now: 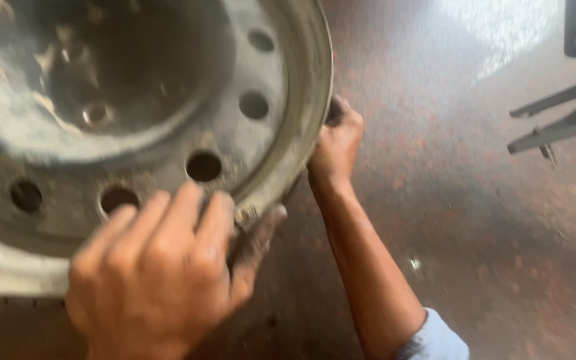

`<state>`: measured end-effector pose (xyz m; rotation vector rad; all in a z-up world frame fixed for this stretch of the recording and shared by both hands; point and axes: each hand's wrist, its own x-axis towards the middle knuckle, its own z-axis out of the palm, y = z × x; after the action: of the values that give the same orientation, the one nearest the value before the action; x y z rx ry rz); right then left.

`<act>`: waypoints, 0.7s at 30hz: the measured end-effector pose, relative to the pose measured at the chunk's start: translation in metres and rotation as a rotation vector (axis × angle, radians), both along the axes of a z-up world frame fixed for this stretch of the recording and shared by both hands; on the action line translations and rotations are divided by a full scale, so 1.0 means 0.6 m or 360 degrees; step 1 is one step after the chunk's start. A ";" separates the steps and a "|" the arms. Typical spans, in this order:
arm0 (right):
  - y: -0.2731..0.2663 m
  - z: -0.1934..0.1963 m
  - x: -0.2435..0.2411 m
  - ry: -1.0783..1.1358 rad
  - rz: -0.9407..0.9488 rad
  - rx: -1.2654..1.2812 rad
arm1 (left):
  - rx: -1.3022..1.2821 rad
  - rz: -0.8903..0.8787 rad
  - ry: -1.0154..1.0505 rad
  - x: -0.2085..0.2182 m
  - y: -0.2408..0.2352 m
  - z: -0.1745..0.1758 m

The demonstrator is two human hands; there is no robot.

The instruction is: The person scrubs the inner surface of a metal wheel rim using a small abrasive pad held in the right hand while stabilizing the rim with the left hand. The person rotates the rim to access different sections and continues scrubbing the same area repeatedly.

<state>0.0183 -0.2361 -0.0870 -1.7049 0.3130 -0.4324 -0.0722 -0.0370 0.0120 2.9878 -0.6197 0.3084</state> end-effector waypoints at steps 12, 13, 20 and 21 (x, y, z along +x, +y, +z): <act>0.028 0.010 -0.029 -0.0165 -0.0110 -0.0106 | -0.0023 -0.0008 -0.0206 0.037 -0.007 0.023; 0.031 0.009 -0.028 -0.0202 -0.0116 -0.0102 | -0.0021 0.0022 -0.0043 0.034 -0.010 0.027; 0.037 0.006 -0.055 -0.0083 -0.0178 -0.0103 | -0.0214 -0.0066 -0.0368 0.026 -0.010 0.032; 0.037 0.010 -0.035 -0.0105 -0.0191 -0.0057 | -0.0197 -0.0056 -0.0357 0.034 -0.010 0.033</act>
<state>-0.0029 -0.2141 -0.0813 -1.7085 0.3627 -0.5847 -0.0520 -0.0432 0.0320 2.8424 -0.6455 0.6608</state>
